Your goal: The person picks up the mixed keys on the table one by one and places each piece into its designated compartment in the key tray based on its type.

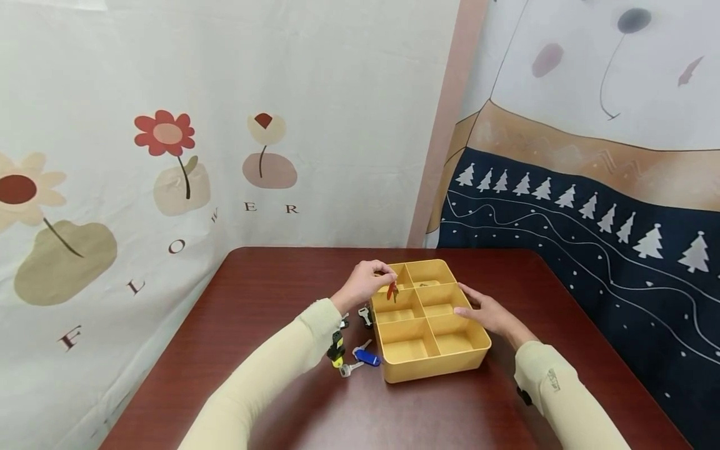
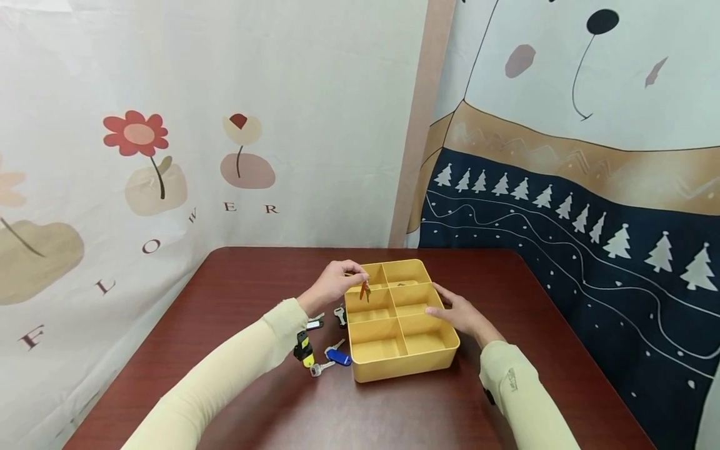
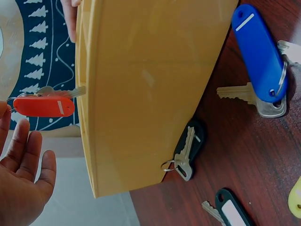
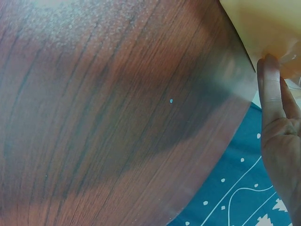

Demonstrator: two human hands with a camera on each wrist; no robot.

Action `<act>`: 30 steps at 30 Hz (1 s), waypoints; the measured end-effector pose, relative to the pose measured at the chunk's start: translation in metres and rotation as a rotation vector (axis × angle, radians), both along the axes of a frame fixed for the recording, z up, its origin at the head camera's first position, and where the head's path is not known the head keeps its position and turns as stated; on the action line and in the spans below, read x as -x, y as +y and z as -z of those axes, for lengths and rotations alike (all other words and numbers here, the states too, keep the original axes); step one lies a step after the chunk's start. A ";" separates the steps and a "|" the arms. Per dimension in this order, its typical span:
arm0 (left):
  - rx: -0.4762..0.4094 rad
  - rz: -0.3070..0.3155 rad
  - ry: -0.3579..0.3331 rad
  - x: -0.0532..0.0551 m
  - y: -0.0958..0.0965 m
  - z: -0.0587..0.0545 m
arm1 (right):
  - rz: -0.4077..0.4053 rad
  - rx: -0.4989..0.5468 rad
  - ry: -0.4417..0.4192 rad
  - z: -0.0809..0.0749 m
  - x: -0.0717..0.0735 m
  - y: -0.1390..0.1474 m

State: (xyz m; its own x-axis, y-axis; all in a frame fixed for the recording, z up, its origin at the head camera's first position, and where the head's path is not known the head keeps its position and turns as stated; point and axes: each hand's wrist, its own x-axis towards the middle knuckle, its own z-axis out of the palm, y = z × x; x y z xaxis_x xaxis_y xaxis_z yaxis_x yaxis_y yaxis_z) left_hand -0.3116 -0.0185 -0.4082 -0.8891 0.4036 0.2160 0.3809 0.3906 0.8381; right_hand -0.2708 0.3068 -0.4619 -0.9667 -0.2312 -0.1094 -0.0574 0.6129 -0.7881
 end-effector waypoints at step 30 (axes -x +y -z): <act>0.027 -0.056 0.001 0.014 -0.042 -0.007 | -0.019 0.016 0.005 0.000 0.001 0.003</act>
State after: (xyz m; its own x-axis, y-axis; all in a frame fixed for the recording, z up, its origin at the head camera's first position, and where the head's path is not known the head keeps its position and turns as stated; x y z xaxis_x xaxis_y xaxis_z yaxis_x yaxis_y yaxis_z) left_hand -0.3253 -0.0605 -0.4016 -0.9103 0.3586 0.2069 0.3589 0.4341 0.8263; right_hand -0.2721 0.3096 -0.4616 -0.9625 -0.2516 -0.1010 -0.0730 0.5991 -0.7973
